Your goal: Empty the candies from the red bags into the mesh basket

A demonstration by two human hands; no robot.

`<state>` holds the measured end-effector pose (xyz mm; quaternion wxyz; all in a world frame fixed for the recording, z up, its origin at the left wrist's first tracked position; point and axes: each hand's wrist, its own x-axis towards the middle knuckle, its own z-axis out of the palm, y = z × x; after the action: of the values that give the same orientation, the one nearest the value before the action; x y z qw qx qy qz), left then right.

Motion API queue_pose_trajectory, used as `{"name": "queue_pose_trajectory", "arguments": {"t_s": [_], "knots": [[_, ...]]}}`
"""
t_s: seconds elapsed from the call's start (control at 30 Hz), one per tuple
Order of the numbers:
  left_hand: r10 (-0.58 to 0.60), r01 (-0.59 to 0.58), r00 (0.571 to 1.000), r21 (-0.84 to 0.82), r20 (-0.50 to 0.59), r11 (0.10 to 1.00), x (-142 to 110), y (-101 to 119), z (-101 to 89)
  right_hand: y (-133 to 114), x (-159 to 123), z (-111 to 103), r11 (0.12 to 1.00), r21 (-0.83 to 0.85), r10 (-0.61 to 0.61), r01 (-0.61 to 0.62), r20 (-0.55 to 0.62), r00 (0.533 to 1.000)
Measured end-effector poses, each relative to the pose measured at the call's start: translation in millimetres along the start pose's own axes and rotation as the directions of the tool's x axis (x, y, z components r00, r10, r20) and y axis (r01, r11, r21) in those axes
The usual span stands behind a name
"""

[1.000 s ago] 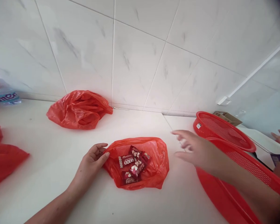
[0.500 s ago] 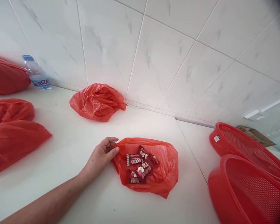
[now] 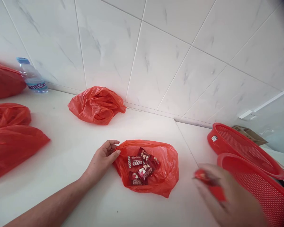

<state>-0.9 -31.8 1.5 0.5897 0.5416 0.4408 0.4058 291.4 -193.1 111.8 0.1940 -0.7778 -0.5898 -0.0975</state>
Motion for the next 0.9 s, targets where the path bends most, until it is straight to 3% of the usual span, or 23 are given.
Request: {"name": "queue_pose_trajectory", "arguments": {"t_s": [0.07, 0.17, 0.33, 0.57, 0.7, 0.8, 0.9], "knots": [[0.013, -0.013, 1.000, 0.009, -0.006, 1.000, -1, 0, -0.3, -42, 6, 18, 0.980, 0.143, -0.155, 0.137, 0.120, 0.981], [0.035, -0.034, 0.999, 0.019, -0.019, 0.999, -2, 2, -0.4, -66, 25, 39, 0.978, 0.162, -0.164, 0.131, 0.206, 0.965], [0.029, -0.029, 0.999, 0.017, -0.020, 0.999, -1, 2, 0.3, -34, 33, 48, 0.991, 0.077, 0.097, -0.110, 0.163, 0.982], [-0.004, 0.005, 1.000, 0.030, -0.026, 1.000, -2, 4, 1.5, -21, 5, 82, 0.938, 0.085, 0.301, -0.337, 0.285, 0.910], [-0.025, 0.024, 0.998, -0.005, -0.064, 1.000, -1, 9, -2.4, -9, 12, 96, 0.834, 0.321, 0.328, -0.448, 0.365, 0.872], [0.000, -0.016, 0.993, -0.136, -0.117, 0.991, 10, 29, -7.4, 1, 31, 85, 0.666, 0.581, 0.313, -0.467, 0.351, 0.883], [0.085, -0.128, 0.980, -0.243, -0.181, 0.961, 23, 65, -9.0, 2, 53, 65, 0.558, 0.718, 0.308, -0.416, 0.286, 0.907]]}}
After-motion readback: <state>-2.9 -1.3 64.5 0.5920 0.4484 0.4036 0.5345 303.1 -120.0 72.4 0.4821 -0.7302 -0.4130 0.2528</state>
